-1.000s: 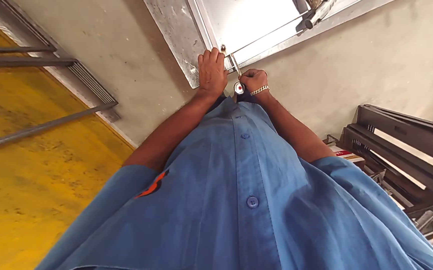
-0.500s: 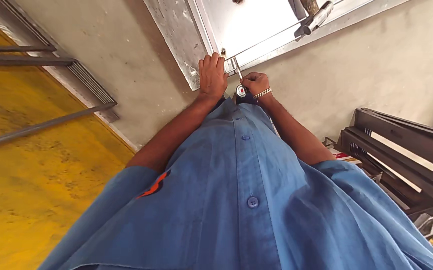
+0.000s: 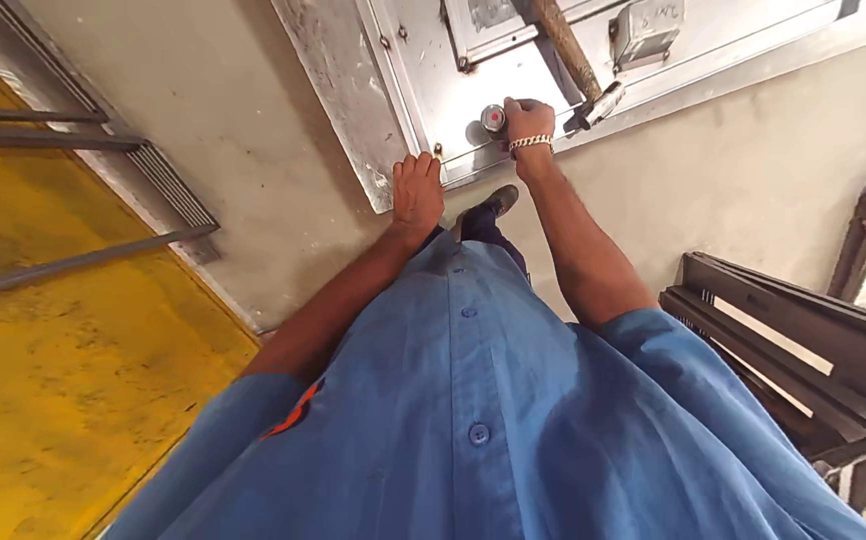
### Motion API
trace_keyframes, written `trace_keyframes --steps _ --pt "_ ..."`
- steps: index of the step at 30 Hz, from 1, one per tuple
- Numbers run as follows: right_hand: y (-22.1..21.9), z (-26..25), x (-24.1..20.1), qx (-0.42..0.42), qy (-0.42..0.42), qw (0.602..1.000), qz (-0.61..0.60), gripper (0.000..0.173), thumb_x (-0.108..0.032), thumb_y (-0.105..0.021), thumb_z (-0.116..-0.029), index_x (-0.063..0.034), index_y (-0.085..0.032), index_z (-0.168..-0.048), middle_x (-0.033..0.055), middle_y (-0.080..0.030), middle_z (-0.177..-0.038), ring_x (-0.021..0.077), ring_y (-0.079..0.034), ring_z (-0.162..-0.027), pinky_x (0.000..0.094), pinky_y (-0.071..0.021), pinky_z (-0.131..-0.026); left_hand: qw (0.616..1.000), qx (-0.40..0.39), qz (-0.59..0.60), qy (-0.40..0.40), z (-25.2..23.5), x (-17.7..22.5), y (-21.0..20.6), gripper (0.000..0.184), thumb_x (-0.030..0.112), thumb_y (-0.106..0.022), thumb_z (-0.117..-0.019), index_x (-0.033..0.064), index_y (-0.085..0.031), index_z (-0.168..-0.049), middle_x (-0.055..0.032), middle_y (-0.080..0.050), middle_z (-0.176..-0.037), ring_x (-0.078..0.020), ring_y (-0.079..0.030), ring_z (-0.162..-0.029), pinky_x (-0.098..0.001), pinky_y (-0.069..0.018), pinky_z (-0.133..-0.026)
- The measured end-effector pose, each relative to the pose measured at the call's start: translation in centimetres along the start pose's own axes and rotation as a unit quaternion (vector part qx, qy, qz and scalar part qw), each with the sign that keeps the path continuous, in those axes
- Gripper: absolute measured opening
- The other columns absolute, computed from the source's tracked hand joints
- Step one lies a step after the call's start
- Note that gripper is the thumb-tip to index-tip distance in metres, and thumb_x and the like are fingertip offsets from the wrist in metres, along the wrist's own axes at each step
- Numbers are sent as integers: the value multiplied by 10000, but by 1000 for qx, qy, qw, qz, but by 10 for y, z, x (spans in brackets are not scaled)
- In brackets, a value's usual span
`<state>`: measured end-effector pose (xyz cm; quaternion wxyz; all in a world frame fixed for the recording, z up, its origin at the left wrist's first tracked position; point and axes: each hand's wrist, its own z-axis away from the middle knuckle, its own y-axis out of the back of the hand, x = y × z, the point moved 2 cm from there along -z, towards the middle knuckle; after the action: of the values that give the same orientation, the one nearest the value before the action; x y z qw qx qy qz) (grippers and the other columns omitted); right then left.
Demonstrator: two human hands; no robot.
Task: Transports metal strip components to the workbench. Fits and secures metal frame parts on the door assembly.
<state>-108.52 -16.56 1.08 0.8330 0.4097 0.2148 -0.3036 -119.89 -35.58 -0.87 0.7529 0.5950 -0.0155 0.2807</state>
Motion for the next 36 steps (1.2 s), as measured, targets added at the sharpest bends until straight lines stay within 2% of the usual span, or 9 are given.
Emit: trace_keyframes --steps 4,8,17,22,25,27,29,32,36 --pt "52 -17 -22 117 124 941 293 505 -233 -613 -929 -179 -611 -1431 165 -582 -1454 367 -584 -1296 578 -478 -1031 1000 -5 -9 -3 0 0 1 370 176 -647 -974 -21 -633 -1286 -230 -625 -1274 -451 -582 -1178 -599 -443 -979" --pt "105 -59 6 32 105 904 412 789 -426 -746 -843 -197 -465 -1545 237 -520 -1508 509 -430 -1413 748 -344 -1075 1000 -18 10 5 0 1 1 373 170 -662 -972 -36 -630 -1282 -245 -619 -1293 -462 -572 -1202 -608 -440 -999" --pt "129 -76 9 7 171 898 406 586 -258 -637 -926 -178 -524 -1496 247 -653 -1322 473 -593 -1258 682 -437 -1033 1000 -9 0 -2 -2 0 0 348 160 -662 -963 -38 -634 -1248 -235 -624 -1258 -445 -584 -1168 -582 -454 -970" --pt "163 20 -2 -127 89 987 -46 547 -156 -516 -1033 -194 -385 -1563 75 -690 -1087 172 -693 -856 356 -597 -752 1000 1 13 -8 0 -2 -1 330 149 -660 -958 -48 -637 -1222 -241 -618 -1284 -458 -577 -1186 -588 -455 -979" --pt "192 100 6 -304 42 930 -203 794 -764 -302 -985 -231 -360 -1571 39 -679 -1161 188 -683 -968 377 -598 -811 1000 -2 26 -8 -1 -2 0 320 134 -637 -969 -58 -630 -1224 -249 -607 -1293 -471 -569 -1191 -602 -447 -989" --pt "204 133 8 -358 94 922 -112 1147 -865 -629 -758 -184 -295 -1619 21 -677 -1151 141 -674 -940 323 -596 -800 999 -5 32 -5 1 -2 1 314 111 -641 -960 -64 -625 -1221 -247 -609 -1288 -468 -566 -1202 -605 -445 -999" --pt "196 163 -4 -286 178 938 75 1027 -635 -788 -767 -94 -421 -1560 -10 -704 -1014 47 -661 -813 244 -581 -736 999 6 34 -6 2 -2 1 298 87 -646 -944 -61 -627 -1203 -240 -615 -1272 -458 -574 -1191 -596 -452 -987" --pt "163 186 -21 -194 214 921 262 707 -381 -805 -801 -121 -615 -1430 76 -750 -1079 121 -701 -849 377 -593 -786 999 2 36 -7 1 -1 1 295 86 -631 -954 -62 -623 -1209 -238 -607 -1283 -455 -566 -1196 -583 -441 -1005" --pt "121 173 -32 -188 226 888 354 581 -394 -752 -840 -164 -676 -1367 124 -760 -1008 272 -726 -810 563 -577 -710 999 -3 36 -8 2 -2 2 265 81 -609 -972 -58 -620 -1198 -236 -599 -1296 -452 -563 -1198 -581 -437 -1013"
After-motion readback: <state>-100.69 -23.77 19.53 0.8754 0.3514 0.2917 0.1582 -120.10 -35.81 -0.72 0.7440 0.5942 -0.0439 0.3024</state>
